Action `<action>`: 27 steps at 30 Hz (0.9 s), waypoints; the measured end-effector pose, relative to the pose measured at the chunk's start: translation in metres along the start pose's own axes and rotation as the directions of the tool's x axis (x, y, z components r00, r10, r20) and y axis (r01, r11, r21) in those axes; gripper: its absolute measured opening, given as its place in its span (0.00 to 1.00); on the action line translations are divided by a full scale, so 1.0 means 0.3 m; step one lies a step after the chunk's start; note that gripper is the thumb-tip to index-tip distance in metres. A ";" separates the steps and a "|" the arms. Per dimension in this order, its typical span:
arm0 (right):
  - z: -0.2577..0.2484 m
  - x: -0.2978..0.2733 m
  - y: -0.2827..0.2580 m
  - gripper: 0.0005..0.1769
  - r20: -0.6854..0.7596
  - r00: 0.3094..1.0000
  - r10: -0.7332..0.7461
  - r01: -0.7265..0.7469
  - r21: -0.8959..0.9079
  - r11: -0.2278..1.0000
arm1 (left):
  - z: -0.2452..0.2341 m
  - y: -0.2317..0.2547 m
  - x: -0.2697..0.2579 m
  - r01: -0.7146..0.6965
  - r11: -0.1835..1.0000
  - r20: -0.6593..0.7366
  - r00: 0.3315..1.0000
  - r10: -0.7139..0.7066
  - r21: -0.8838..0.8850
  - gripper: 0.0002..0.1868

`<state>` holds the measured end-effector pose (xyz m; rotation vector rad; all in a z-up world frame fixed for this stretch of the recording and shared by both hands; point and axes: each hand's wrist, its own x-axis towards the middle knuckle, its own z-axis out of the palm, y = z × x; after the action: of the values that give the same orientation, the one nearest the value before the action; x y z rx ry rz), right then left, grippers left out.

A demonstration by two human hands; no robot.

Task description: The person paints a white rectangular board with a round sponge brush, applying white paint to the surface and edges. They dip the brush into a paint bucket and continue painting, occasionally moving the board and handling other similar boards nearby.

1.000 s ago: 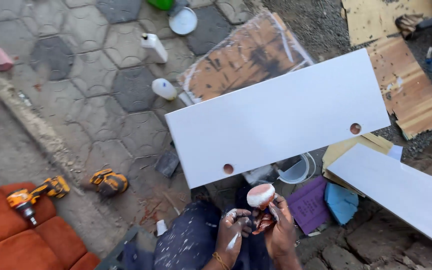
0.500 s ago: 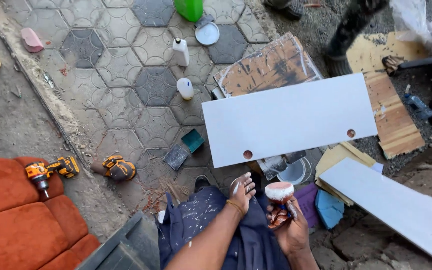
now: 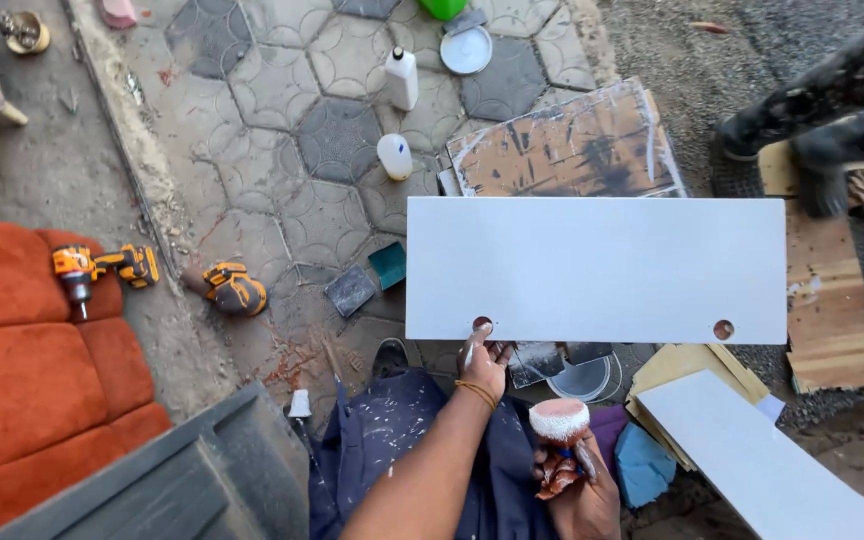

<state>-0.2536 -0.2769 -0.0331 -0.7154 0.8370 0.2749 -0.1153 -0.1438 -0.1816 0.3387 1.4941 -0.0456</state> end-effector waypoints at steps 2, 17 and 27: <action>-0.064 0.035 0.012 0.30 0.022 0.999 0.025 -0.026 0.029 0.999 | -0.039 -0.018 0.073 0.014 1.000 0.077 0.997 -0.012 -0.025 0.11; -0.499 0.173 0.006 0.31 0.183 0.951 0.251 -0.260 0.028 0.965 | -0.062 -0.066 0.230 -0.089 0.958 0.189 0.971 0.144 -0.274 0.20; -0.119 -0.108 -0.195 0.28 0.053 0.999 0.001 -0.002 0.018 1.000 | 0.149 0.092 -0.020 -0.228 0.967 -0.035 0.974 0.226 -0.117 0.07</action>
<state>-0.2669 -0.3424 0.0025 -0.6884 0.7886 0.2859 -0.0658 -0.1296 -0.1686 0.4119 1.4640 0.2307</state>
